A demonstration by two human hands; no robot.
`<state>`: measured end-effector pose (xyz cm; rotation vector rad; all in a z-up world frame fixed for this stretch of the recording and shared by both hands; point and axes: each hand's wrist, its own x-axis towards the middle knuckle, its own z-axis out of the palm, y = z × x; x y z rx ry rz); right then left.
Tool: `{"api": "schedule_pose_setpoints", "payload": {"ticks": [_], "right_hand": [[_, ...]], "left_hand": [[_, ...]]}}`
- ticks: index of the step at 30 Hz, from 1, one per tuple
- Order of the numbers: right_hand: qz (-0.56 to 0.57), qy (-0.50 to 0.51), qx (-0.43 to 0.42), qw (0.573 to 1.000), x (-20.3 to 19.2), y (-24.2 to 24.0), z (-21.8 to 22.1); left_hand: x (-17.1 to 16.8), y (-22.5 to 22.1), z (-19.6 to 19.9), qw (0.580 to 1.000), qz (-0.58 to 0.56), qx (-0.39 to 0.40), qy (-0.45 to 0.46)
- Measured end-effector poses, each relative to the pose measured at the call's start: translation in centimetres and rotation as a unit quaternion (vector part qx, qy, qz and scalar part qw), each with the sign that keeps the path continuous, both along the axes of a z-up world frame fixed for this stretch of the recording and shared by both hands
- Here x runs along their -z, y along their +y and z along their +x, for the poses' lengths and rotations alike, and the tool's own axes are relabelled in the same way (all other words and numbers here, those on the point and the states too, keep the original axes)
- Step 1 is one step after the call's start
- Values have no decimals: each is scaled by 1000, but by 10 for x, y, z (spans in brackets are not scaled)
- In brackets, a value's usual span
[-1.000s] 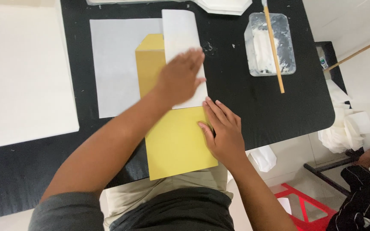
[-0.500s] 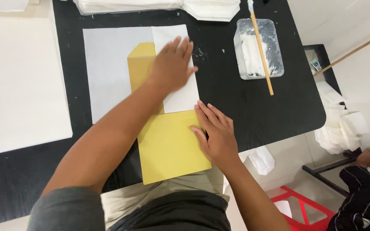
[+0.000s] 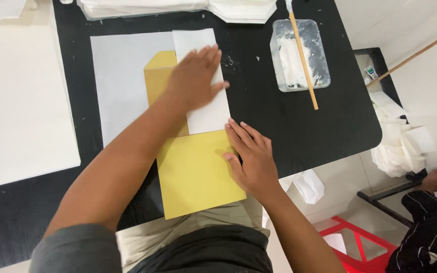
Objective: Folding a sheet of material into a bag shape and applying glue to the seams with a brush.
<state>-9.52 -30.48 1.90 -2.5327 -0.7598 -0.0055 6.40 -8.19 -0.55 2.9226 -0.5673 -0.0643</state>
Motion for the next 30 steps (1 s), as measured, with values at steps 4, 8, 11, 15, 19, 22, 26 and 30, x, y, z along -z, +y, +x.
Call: {"api": "schedule_pose_setpoints", "payload": {"ticks": [4,8,11,15,19,22,26,30], "right_hand": [[5,-19,-1,1000,-3,0,-2],[-8,-11,1,1000,-2,0,-1],[-2,-14,-3,1000,-2,0,0],[-1,-4,10,1000,-4,1,0],[-12,-19,2,1000,-2,1,2],[1,-34,2,999,-1,2,2],[6,-25,6,1000,-2,2,3],[5,-29,11,999,-2,-1,0]], "left_hand": [[15,19,39,996,-52,-10,-70],[14,17,34,997,-36,-18,-72],[17,8,13,992,14,5,-125],[15,0,-41,989,-36,76,-120],[7,-1,-81,977,-84,103,-165],[11,3,-69,978,-58,95,-177],[4,10,-36,991,-64,67,-92],[6,12,-11,991,-51,56,-106]]}}
